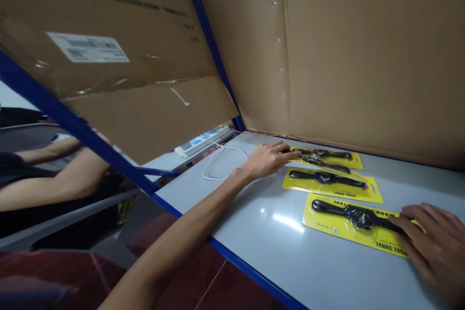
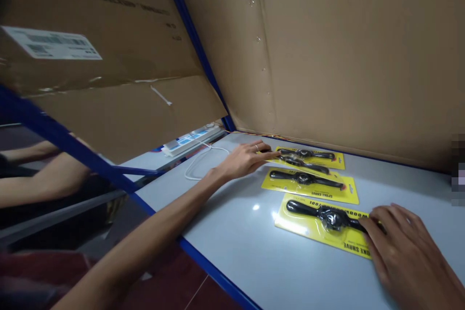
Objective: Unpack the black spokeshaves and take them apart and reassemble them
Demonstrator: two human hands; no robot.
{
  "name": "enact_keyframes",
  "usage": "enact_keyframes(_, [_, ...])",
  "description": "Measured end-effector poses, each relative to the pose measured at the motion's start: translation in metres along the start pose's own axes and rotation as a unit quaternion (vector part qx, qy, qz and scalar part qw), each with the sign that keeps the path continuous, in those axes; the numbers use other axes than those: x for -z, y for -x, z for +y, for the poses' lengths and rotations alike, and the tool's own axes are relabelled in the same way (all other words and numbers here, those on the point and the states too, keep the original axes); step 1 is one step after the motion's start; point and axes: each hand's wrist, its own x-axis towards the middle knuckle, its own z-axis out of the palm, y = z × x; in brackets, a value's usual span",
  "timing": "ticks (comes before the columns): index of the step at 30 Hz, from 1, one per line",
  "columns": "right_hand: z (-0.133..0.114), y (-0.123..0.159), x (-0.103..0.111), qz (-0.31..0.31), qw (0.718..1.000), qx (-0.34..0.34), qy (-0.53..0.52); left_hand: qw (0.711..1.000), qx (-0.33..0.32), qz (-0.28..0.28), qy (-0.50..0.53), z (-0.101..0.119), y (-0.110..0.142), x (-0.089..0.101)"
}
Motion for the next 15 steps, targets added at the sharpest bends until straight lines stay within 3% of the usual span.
enact_keyframes(7, [-0.018,-0.017,0.020,0.026,0.996,-0.083,0.037,0.990,0.117,0.084,-0.016,-0.060,0.023,-0.010])
enact_keyframes(12, [-0.029,-0.025,0.027,-0.064,0.995,-0.076,-0.015,0.984,0.132,0.120,-0.027,-0.096,0.041,-0.030])
enact_keyframes(15, [-0.027,-0.026,0.028,-0.080,0.993,-0.082,-0.016,0.981,0.182,0.036,-0.050,-0.110,0.049,-0.037])
